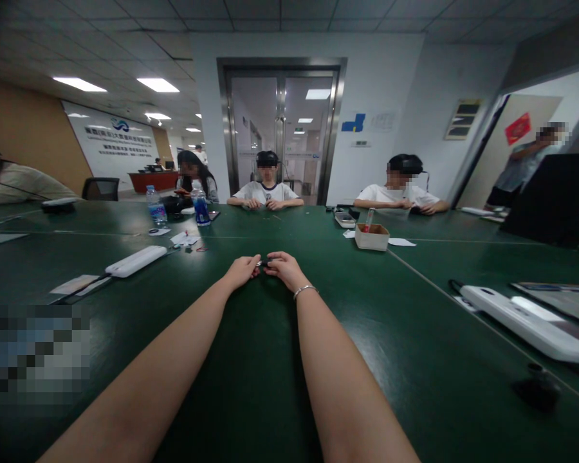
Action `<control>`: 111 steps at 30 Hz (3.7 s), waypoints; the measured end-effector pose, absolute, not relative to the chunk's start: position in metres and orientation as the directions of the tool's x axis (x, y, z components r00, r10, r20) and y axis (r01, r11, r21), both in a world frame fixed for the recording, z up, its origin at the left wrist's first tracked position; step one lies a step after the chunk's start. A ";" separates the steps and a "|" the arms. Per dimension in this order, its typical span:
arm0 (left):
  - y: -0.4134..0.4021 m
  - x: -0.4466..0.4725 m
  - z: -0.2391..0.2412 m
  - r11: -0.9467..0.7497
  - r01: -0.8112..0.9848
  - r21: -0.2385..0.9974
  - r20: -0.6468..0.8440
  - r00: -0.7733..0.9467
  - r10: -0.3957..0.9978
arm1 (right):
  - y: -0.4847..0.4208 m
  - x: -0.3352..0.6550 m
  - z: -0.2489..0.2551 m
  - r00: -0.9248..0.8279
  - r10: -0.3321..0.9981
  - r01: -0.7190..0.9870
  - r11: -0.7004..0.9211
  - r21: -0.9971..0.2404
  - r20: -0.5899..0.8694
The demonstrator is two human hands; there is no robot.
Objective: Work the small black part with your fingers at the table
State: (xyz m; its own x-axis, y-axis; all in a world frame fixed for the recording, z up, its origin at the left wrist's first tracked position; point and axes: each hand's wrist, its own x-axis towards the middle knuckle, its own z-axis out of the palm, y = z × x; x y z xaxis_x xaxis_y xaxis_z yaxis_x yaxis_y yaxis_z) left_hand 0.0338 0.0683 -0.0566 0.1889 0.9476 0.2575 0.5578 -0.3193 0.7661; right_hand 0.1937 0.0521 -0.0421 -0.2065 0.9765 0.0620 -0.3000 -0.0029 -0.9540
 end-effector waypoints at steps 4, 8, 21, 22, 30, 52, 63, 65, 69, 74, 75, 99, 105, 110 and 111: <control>0.069 0.034 -0.059 -0.319 0.480 0.817 0.266 0.177 0.948 | 0.052 0.194 -0.042 -0.209 0.977 -0.317 -0.022 -0.948 0.047; 0.067 0.034 -0.057 -0.270 0.342 0.900 0.224 0.169 0.960 | 0.051 0.194 -0.041 -0.206 0.978 -0.320 -0.039 -0.947 0.029; 0.062 0.034 -0.050 -0.276 0.213 0.937 0.249 0.149 0.957 | 0.053 0.195 -0.041 -0.194 0.981 -0.329 -0.049 -0.943 0.017; 0.063 0.034 -0.050 -0.274 0.210 0.938 0.247 0.147 0.958 | 0.053 0.195 -0.042 -0.194 0.981 -0.331 -0.048 -0.942 0.019; 0.066 0.033 -0.053 -0.269 0.248 0.931 0.239 0.144 0.960 | 0.055 0.195 -0.047 -0.177 0.983 -0.303 -0.002 -0.953 0.054; 0.069 0.030 -0.054 -0.222 0.335 0.915 0.190 0.125 0.974 | 0.055 0.195 -0.046 -0.202 0.977 -0.279 0.011 -0.960 0.070; 0.067 0.027 -0.050 -0.168 0.456 0.874 0.153 0.071 0.986 | 0.050 0.194 -0.042 -0.222 0.972 -0.264 0.013 -0.964 0.074; 0.068 0.026 -0.051 -0.176 0.474 0.863 0.165 0.065 0.984 | 0.050 0.195 -0.042 -0.227 0.971 -0.266 0.013 -0.964 0.076; 0.069 0.025 -0.051 -0.183 0.507 0.843 0.176 0.063 0.982 | 0.050 0.196 -0.042 -0.248 0.965 -0.261 0.018 -0.965 0.085; 0.065 0.024 -0.047 -0.182 0.536 0.824 0.180 0.057 0.982 | 0.050 0.197 -0.043 -0.266 0.960 -0.244 0.025 -0.970 0.092; 0.065 0.024 -0.047 -0.187 0.540 0.820 0.187 0.057 0.981 | 0.051 0.197 -0.043 -0.267 0.959 -0.247 0.027 -0.969 0.094; 0.063 0.032 -0.046 -0.196 0.312 0.930 0.178 0.085 0.980 | 0.055 0.194 -0.045 -0.191 0.981 -0.283 -0.020 -0.959 0.036; 0.065 0.031 -0.045 -0.158 0.320 0.934 0.113 0.154 0.982 | 0.054 0.193 -0.043 -0.190 0.981 -0.275 -0.025 -0.961 0.029; 0.065 0.031 -0.047 -0.172 0.314 0.934 0.133 0.140 0.981 | 0.053 0.194 -0.043 -0.194 0.980 -0.266 -0.022 -0.964 0.031; 0.065 0.031 -0.047 -0.175 0.313 0.933 0.131 0.158 0.979 | 0.053 0.194 -0.043 -0.198 0.980 -0.264 -0.022 -0.964 0.031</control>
State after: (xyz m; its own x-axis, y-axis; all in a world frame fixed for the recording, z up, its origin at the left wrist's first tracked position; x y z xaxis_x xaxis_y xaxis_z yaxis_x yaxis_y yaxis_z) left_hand 0.0315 0.0651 -0.0468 0.1582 0.9787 0.1305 0.3131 -0.1751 0.9335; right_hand 0.1936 0.0530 -0.0426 -0.1975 0.9798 0.0315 -0.2639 -0.0222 -0.9643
